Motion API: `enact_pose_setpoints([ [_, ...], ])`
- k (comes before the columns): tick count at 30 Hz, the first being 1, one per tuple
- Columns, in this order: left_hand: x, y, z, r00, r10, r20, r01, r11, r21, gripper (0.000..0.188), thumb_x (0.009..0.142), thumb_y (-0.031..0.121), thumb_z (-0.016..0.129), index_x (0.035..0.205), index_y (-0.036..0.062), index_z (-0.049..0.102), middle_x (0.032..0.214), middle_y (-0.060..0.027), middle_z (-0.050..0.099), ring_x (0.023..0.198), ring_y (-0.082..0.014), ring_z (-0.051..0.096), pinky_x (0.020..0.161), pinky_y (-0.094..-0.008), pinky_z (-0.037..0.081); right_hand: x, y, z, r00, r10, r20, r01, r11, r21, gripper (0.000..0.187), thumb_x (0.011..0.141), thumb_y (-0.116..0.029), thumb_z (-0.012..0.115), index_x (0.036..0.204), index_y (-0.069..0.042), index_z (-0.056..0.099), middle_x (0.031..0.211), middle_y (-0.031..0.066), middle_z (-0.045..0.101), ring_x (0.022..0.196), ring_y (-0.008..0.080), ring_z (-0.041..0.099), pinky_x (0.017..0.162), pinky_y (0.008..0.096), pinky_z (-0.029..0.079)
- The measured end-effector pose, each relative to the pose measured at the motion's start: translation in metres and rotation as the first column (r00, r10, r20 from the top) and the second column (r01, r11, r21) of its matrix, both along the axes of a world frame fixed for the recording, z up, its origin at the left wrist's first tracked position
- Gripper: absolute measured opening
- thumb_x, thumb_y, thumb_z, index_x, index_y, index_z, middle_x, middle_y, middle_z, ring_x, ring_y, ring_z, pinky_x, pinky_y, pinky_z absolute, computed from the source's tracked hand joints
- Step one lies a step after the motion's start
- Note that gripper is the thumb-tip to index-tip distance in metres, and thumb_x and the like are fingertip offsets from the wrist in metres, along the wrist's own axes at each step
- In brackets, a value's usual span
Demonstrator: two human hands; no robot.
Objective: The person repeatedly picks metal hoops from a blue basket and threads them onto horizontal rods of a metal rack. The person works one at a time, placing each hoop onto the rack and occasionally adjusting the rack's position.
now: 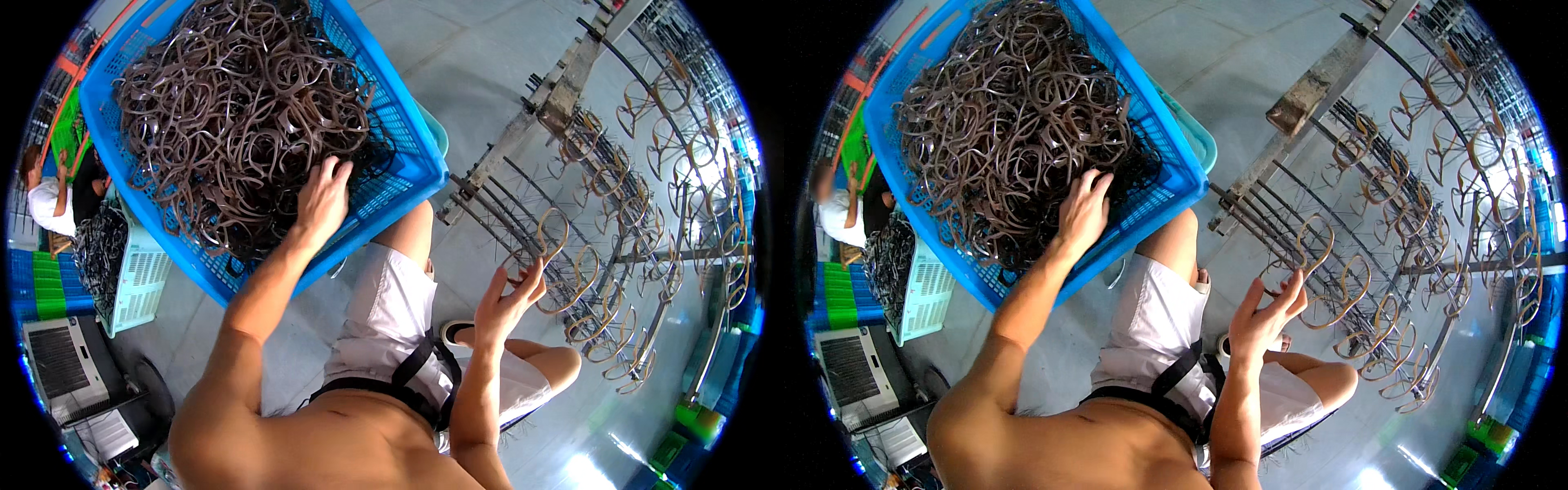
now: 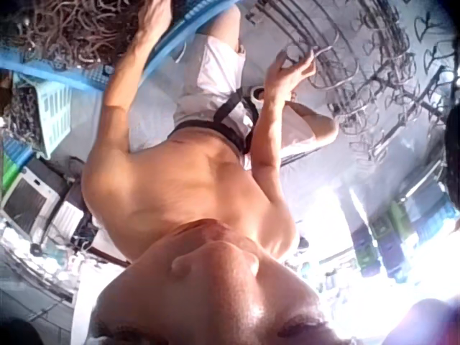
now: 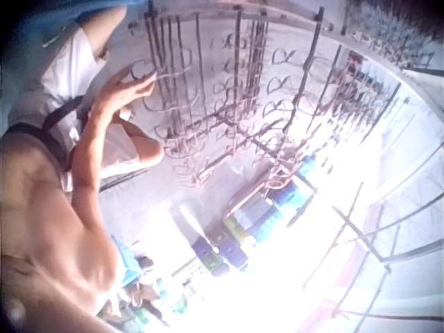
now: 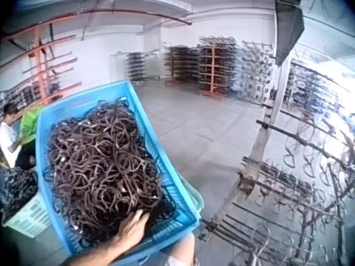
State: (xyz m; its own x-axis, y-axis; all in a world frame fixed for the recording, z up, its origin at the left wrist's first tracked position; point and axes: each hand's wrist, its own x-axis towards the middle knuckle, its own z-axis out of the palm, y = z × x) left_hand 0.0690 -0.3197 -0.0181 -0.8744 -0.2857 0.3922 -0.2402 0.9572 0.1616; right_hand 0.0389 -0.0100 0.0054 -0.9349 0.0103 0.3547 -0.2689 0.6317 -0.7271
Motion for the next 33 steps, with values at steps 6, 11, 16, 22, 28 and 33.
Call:
enact_pose_setpoints([
  [6, 0.007, -0.023, 0.002, 0.969, -0.138, 0.205, 0.161, 0.982, -0.103, 0.018, 0.083, 0.01, 0.049, 0.095, 0.0054, 0.061, 0.092, -0.0098, 0.058, 0.091, -0.0288, 0.056, 0.074, -0.0402, 0.051, 0.031, 0.018, -0.034, 0.998, 0.012, 0.059, -0.034, 0.92, 0.391, 0.065, 0.076, -0.008, 0.064, 0.133, 0.0, 0.034, 0.124, 0.0279, 0.038, 0.108, 0.0419, 0.045, 0.091, 0.0452, 0.042],
  [11, 0.015, -0.025, -0.01, 0.916, 0.01, 0.4, 0.16, 0.907, -0.39, 0.033, 0.082, 0.012, 0.06, 0.115, 0.0066, 0.055, 0.12, -0.0097, 0.052, 0.105, -0.0314, 0.051, 0.089, -0.0448, 0.042, 0.035, 0.04, -0.097, 0.948, 0.068, 0.311, -0.137, 0.968, 0.208, 0.072, 0.076, -0.012, 0.064, 0.138, -0.004, 0.029, 0.127, 0.0262, 0.037, 0.112, 0.0463, 0.043, 0.095, 0.047, 0.041],
  [16, 0.013, -0.058, -0.031, 0.903, -0.13, 0.408, 0.244, 0.939, -0.241, 0.029, 0.084, 0.001, 0.049, 0.113, 0.0027, 0.053, 0.109, -0.0169, 0.055, 0.092, -0.0377, 0.057, 0.082, -0.0466, 0.046, 0.036, 0.067, -0.11, 0.924, 0.056, 0.379, -0.073, 0.997, 0.031, 0.069, 0.078, -0.014, 0.062, 0.138, -0.004, 0.029, 0.125, 0.0272, 0.04, 0.112, 0.0446, 0.045, 0.093, 0.0429, 0.042],
  [22, -0.003, -0.043, 0.052, 0.932, -0.272, 0.238, 0.178, 0.919, 0.351, 0.014, 0.084, 0.006, 0.057, 0.096, -0.0012, 0.057, 0.081, -0.0114, 0.06, 0.073, -0.0249, 0.059, 0.061, -0.0347, 0.045, 0.038, 0.069, -0.041, 0.708, 0.479, 0.519, -0.496, 0.86, -0.118, 0.036, 0.085, -0.026, 0.057, 0.11, -0.001, 0.056, 0.112, 0.0191, 0.056, 0.103, 0.0351, 0.056, 0.09, 0.0441, 0.043],
  [28, 0.01, -0.026, 0.115, 0.994, -0.068, 0.089, -0.078, 0.137, 0.987, 0.012, 0.087, 0.015, 0.059, 0.094, 0.007, 0.054, 0.064, 0.0067, 0.043, 0.046, -0.0023, 0.034, 0.039, -0.0178, 0.022, 0.023, -0.026, -0.005, 0.677, 0.712, 0.186, -0.596, 0.679, -0.429, 0.026, 0.088, -0.018, 0.057, 0.105, 0.002, 0.059, 0.091, 0.0193, 0.062, 0.08, 0.033, 0.063, 0.069, 0.0392, 0.049],
  [33, 0.048, 0.016, 0.083, 0.978, 0.013, -0.21, 0.184, -0.538, 0.822, 0.023, 0.096, 0.028, 0.047, 0.091, 0.0065, 0.054, 0.062, 0.0021, 0.037, 0.046, -0.0083, 0.037, 0.039, -0.0217, 0.027, 0.011, -0.093, 0.011, 0.458, 0.836, 0.301, -0.345, 0.479, -0.807, 0.045, 0.098, -0.034, 0.042, 0.124, 0.002, 0.048, 0.094, 0.0095, 0.061, 0.078, 0.0178, 0.058, 0.072, 0.0303, 0.048],
])
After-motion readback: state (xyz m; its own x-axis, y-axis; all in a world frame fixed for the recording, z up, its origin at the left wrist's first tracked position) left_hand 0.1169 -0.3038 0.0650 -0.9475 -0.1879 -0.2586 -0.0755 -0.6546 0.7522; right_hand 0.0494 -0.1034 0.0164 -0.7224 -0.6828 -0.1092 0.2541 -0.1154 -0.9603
